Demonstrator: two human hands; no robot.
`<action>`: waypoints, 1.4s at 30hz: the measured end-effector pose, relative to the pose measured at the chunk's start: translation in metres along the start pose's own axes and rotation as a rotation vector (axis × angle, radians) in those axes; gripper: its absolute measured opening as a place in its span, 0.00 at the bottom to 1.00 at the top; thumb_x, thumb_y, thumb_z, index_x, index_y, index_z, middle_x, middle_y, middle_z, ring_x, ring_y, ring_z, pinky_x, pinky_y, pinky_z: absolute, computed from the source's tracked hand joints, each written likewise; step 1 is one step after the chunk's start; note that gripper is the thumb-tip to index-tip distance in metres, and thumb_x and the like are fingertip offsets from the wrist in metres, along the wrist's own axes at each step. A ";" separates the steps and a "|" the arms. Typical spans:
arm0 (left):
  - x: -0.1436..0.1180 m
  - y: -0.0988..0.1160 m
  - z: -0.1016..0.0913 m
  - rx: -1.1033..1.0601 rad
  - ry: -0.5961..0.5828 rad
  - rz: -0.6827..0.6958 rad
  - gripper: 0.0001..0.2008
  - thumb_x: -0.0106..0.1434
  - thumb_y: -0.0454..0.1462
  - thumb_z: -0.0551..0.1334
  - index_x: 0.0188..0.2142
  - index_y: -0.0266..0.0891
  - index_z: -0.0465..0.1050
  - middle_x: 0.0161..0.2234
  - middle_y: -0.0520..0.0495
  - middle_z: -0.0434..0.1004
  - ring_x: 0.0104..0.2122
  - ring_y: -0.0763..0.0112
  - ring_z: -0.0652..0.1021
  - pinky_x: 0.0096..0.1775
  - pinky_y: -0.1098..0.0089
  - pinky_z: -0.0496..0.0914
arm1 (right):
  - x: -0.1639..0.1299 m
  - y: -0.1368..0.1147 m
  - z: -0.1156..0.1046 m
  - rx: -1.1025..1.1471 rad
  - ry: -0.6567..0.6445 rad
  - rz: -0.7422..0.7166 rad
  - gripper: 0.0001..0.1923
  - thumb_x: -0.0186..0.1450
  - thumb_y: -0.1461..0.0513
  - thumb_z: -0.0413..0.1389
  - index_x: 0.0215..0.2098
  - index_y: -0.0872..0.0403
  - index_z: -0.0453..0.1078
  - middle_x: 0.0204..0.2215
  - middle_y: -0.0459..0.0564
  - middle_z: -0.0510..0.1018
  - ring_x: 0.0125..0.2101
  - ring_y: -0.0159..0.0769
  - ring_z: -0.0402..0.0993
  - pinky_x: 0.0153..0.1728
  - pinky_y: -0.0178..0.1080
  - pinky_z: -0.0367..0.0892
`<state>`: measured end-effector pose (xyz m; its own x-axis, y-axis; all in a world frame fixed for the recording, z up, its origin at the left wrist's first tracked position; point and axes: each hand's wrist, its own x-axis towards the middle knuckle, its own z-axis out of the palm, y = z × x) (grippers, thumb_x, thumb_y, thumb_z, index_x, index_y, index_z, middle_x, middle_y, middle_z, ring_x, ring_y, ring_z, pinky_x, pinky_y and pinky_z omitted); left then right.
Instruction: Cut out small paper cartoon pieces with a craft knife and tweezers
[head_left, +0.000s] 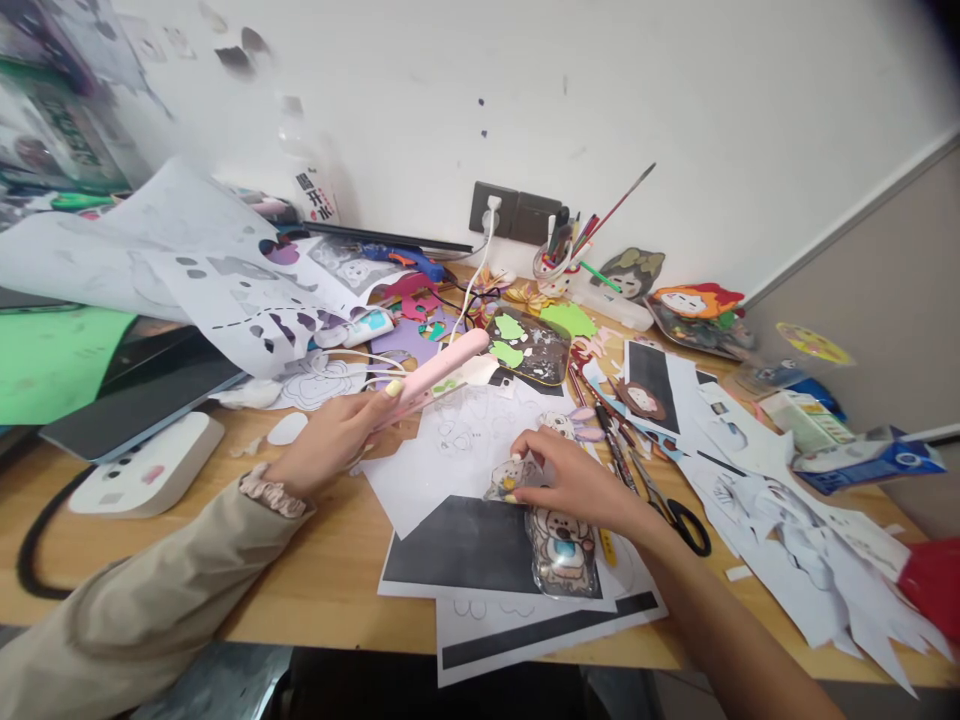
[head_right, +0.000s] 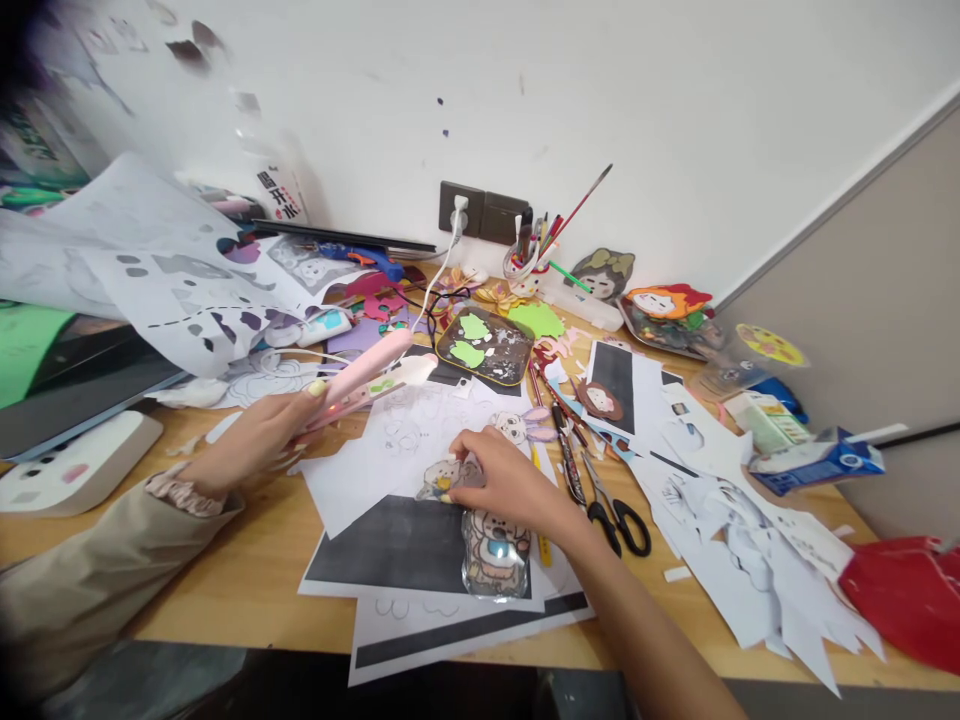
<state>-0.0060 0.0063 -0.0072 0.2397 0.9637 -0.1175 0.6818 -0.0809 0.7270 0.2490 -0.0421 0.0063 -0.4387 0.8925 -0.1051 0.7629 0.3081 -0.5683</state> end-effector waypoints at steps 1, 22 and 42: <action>0.000 0.000 0.000 0.004 0.002 -0.002 0.24 0.57 0.51 0.40 0.16 0.38 0.56 0.13 0.54 0.58 0.16 0.76 0.60 0.20 0.73 0.53 | 0.000 0.000 -0.002 0.026 0.028 0.022 0.11 0.52 0.61 0.53 0.33 0.52 0.58 0.28 0.45 0.64 0.30 0.32 0.59 0.31 0.34 0.56; 0.001 0.000 0.000 0.010 0.009 0.002 0.23 0.57 0.51 0.40 0.17 0.38 0.56 0.14 0.54 0.57 0.16 0.75 0.60 0.19 0.73 0.52 | -0.012 0.071 -0.042 -0.478 0.285 0.297 0.13 0.53 0.56 0.51 0.35 0.53 0.67 0.33 0.52 0.67 0.39 0.42 0.61 0.39 0.41 0.56; -0.001 0.004 -0.002 -0.020 -0.015 0.004 0.22 0.57 0.50 0.40 0.17 0.38 0.54 0.14 0.54 0.57 0.16 0.75 0.59 0.20 0.73 0.52 | -0.027 0.094 -0.067 -0.472 0.391 0.550 0.14 0.56 0.55 0.45 0.31 0.54 0.67 0.30 0.51 0.70 0.31 0.36 0.65 0.31 0.36 0.57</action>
<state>-0.0049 0.0054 -0.0031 0.2534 0.9593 -0.1246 0.6671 -0.0800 0.7407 0.3648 -0.0150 0.0105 0.1863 0.9798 0.0729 0.9783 -0.1781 -0.1062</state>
